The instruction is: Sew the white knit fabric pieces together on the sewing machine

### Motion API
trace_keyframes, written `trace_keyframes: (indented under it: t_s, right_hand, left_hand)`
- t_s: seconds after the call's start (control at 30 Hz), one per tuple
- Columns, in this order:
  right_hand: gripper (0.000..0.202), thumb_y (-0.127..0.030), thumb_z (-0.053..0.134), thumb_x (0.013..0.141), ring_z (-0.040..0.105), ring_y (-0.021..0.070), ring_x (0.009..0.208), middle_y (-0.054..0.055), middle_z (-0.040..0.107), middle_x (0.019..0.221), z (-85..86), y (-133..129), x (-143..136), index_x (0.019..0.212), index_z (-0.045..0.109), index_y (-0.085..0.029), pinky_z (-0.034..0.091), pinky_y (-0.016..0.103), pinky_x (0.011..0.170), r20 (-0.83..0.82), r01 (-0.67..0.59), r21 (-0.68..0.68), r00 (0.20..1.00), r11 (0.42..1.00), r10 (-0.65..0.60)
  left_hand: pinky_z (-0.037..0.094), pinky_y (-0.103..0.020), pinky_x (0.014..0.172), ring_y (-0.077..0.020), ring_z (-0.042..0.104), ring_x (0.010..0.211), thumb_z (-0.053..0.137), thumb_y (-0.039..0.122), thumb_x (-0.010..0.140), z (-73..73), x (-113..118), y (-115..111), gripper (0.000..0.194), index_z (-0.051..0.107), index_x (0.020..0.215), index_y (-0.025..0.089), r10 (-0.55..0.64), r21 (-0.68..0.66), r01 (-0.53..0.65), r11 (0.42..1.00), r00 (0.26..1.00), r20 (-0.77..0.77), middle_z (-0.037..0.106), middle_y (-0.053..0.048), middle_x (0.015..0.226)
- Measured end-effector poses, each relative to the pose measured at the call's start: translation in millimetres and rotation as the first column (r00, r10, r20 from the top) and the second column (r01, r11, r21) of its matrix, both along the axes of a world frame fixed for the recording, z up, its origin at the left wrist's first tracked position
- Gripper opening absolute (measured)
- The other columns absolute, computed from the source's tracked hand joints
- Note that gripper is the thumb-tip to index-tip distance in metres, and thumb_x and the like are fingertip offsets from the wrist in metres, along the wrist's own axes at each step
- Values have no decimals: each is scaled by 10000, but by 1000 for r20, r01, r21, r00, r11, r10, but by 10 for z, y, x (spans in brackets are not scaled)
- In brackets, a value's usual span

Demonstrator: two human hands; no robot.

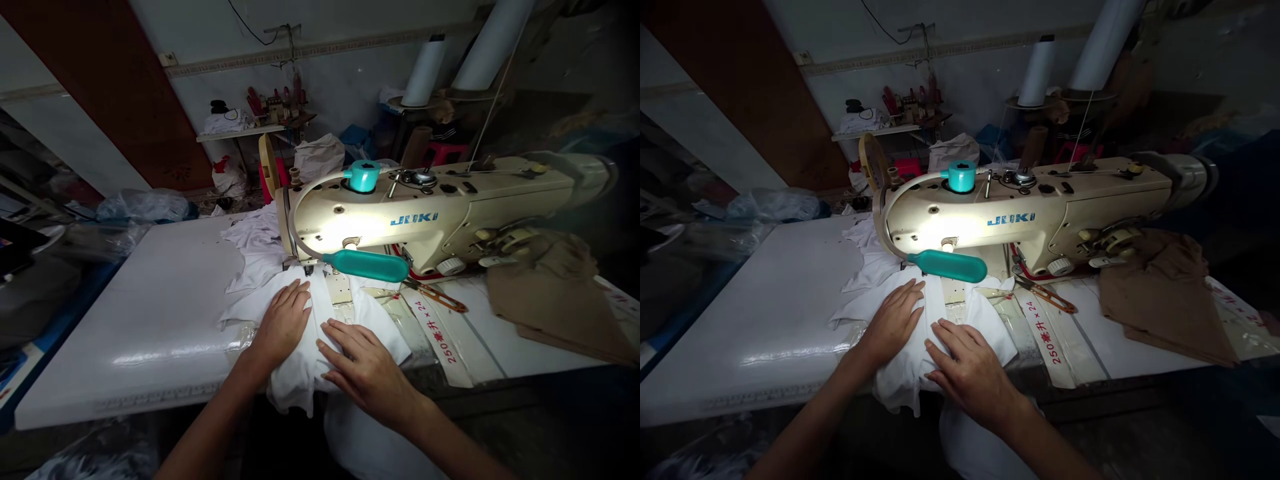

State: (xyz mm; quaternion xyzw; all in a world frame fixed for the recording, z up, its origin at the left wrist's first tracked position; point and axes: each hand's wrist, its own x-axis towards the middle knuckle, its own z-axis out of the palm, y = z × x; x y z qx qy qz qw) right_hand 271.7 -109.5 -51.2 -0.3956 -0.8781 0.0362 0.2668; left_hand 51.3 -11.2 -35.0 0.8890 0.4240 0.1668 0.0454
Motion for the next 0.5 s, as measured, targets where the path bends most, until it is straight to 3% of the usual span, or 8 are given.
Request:
trace_keyframes:
  t_s: [0.1, 0.23, 0.37, 0.5]
  right_hand:
    - [390, -344, 587, 1045, 494, 321, 1455, 149, 552, 1547, 25, 27, 2, 1401, 620, -187, 496, 525, 1131, 16, -1, -37, 1000, 999, 2]
    - [446, -367, 575, 1050, 457, 326, 1485, 147, 517, 1580, 60, 66, 4, 1458, 581, -186, 459, 539, 1170, 52, -3, -89, 999, 996, 8]
    - [475, -395, 537, 1067, 437, 331, 1499, 154, 504, 1589, 106, 169, -13, 1488, 559, -176, 442, 553, 1183, 72, 0, -114, 997, 993, 8]
    - [476, -416, 522, 1074, 454, 339, 1487, 166, 515, 1577, 164, 308, -57, 1484, 574, -178, 439, 564, 1182, 94, 29, -131, 995, 991, -17]
  left_hand:
    - [480, -532, 1157, -305, 548, 1414, 499, 107, 1010, 37, -15, -82, 267, 621, 1243, 152, -39, 82, 38, 996, 999, 7, 677, -126, 1397]
    - [592, -443, 958, -280, 683, 1192, 502, 92, 993, 38, 0, -442, 241, 680, 1136, 170, -48, 153, 44, 987, 999, 22, 757, -100, 1180]
    - [589, -464, 969, -329, 651, 1270, 500, 91, 982, -78, -11, -710, 319, 662, 1256, 123, 18, 239, -15, 971, 1000, -11, 704, -144, 1351]
    - [553, -478, 1059, -350, 558, 1400, 479, 79, 982, -156, -95, -660, 446, 589, 1414, 104, 25, 242, 0, 970, 995, -98, 611, -138, 1495]
